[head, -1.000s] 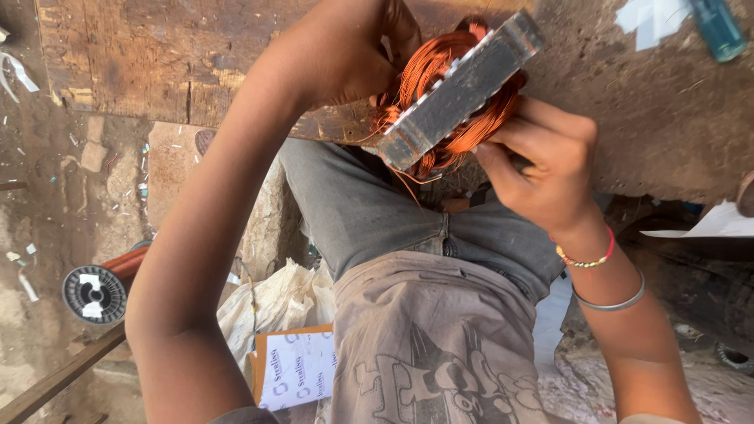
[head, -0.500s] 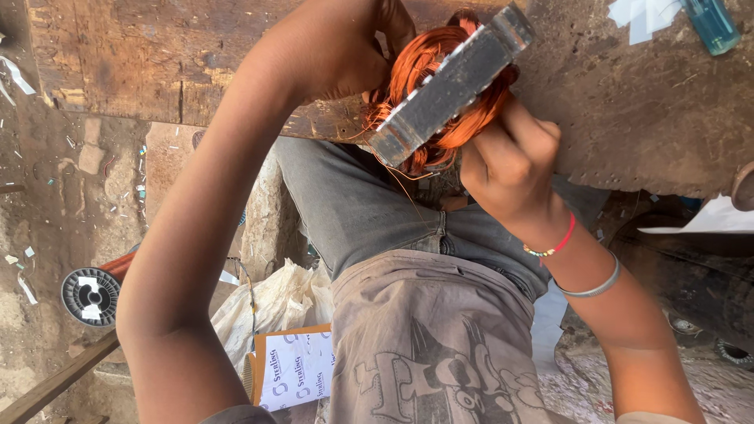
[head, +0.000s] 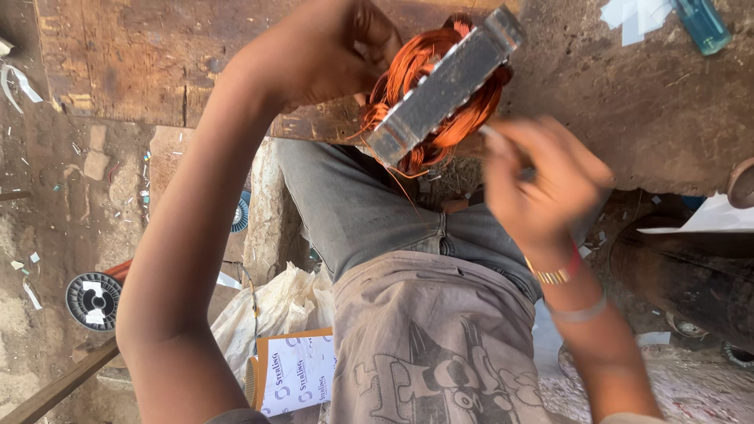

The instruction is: The person winds orange copper wire around a rectangular metal core held in their lap. They use both hands to wrap the wire tightly and repeatedly, occasionally adjusting the coil to ensure even winding.

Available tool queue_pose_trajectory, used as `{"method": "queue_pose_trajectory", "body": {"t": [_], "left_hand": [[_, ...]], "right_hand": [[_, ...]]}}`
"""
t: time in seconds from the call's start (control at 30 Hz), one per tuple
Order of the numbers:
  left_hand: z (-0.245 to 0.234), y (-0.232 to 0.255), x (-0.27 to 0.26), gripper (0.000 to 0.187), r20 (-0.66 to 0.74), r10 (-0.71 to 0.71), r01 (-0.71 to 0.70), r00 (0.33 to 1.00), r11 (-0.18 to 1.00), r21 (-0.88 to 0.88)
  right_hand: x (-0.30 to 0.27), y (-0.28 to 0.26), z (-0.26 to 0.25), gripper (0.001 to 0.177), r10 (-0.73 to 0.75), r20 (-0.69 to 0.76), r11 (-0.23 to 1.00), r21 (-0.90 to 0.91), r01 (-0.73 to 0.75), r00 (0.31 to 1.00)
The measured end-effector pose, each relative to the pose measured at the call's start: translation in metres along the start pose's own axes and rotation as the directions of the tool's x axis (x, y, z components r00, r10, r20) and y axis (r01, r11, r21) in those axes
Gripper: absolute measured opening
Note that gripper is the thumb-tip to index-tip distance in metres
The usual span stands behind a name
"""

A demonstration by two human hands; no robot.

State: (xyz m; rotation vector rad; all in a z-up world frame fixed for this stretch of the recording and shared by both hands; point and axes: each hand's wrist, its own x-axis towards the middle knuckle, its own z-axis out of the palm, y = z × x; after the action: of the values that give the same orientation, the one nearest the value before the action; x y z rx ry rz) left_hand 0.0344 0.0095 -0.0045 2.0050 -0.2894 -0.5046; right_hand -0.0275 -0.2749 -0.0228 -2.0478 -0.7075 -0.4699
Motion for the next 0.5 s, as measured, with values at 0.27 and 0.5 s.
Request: {"method": "queue_pose_trajectory", "body": {"t": [0.27,0.5], "left_hand": [[-0.006,0.006,-0.004,0.013,0.080,0.051,-0.024,0.995,0.951,-0.308],[-0.004,-0.002,-0.001,0.011,0.076,0.078,-0.056,0.994,0.965,-0.257]], "right_hand": [[-0.033,-0.035,-0.031,0.011,0.475,0.086,0.860,0.166,-0.482,0.876],[0.004,-0.022,-0.011,0.021,0.292,0.226,0.946,0.075,-0.316,0.929]]}}
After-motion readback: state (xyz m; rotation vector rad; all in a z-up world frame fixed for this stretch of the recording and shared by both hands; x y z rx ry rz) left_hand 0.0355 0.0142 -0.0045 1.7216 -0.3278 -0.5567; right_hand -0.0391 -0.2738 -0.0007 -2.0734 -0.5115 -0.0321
